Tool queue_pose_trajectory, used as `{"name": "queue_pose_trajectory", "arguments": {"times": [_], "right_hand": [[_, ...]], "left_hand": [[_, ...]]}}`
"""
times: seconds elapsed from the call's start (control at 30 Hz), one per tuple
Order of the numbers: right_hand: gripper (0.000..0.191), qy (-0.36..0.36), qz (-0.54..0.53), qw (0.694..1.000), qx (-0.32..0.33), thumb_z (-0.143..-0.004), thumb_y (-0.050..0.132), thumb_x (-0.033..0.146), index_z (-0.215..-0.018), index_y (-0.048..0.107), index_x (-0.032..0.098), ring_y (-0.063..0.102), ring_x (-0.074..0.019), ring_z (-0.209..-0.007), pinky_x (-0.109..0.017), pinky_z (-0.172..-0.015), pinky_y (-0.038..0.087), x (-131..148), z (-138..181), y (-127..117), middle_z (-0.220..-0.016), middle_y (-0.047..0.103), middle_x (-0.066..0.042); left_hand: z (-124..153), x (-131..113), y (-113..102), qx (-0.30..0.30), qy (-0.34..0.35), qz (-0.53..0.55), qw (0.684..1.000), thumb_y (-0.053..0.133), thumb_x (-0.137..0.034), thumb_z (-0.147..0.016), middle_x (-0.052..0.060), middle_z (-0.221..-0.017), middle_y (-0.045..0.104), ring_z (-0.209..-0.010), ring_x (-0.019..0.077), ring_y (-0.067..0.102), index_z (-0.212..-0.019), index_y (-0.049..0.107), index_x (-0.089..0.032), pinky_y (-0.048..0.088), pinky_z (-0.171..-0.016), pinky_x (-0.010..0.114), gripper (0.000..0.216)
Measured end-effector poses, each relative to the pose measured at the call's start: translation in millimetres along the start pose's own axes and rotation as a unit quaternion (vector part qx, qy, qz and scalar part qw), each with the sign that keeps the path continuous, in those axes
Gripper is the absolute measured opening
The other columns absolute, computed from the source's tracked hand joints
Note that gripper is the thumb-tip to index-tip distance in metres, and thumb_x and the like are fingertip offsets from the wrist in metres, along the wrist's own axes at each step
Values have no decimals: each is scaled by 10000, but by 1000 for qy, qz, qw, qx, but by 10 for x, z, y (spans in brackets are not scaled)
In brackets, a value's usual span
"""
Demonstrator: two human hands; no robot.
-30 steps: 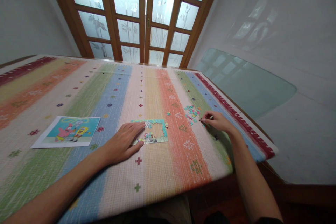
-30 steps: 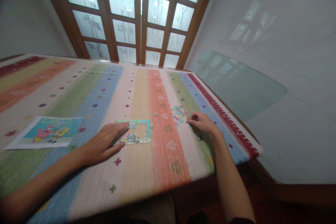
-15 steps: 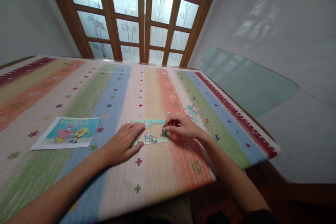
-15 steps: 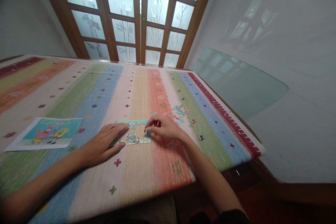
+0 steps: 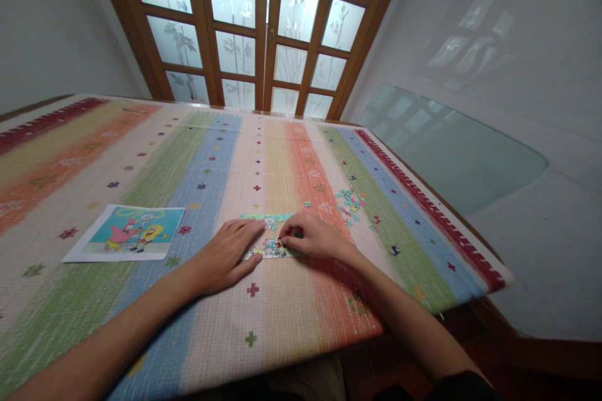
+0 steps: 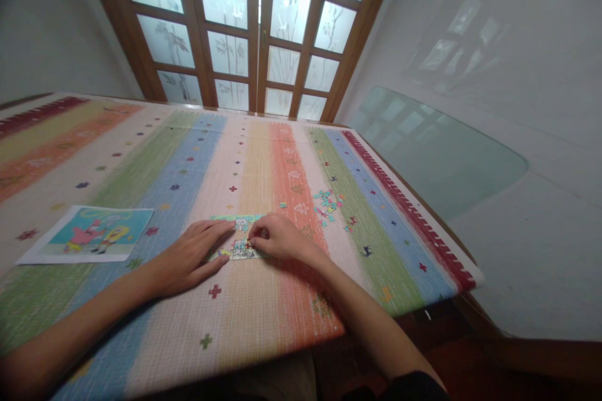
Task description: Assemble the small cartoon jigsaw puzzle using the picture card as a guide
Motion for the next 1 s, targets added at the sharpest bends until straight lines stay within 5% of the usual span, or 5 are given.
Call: {"name": "queue_pose_trajectory", "arguments": {"times": [0.3, 1.0], "right_hand": [[135, -38, 62, 997, -5, -866, 684, 99, -830, 769, 197, 625, -183, -801, -321, -782, 474, 30, 9, 21, -828, 744, -43], [89, -2, 102, 993, -56, -919, 673, 168, -874, 745, 196, 590, -210, -887, -335, -820, 448, 57, 110, 135, -866, 664, -66]], "left_hand": [[3, 8, 5, -5, 2, 1, 1000, 476, -348, -1036, 146, -1414, 575, -1285, 318, 537, -1483, 390, -204, 425, -1115, 509, 478], [-6, 6, -6, -15, 8, 13, 1000, 481, -342, -1029, 142, -1470, 546, -1322, 316, 530, -1513, 351, -233, 433, -1119, 521, 513]]}}
Point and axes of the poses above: each hand's wrist, its own z-axis away from the middle knuckle, its own y-axis out of the palm, x = y × z, the point moved 5 cm from there along -z, towards the middle knuckle
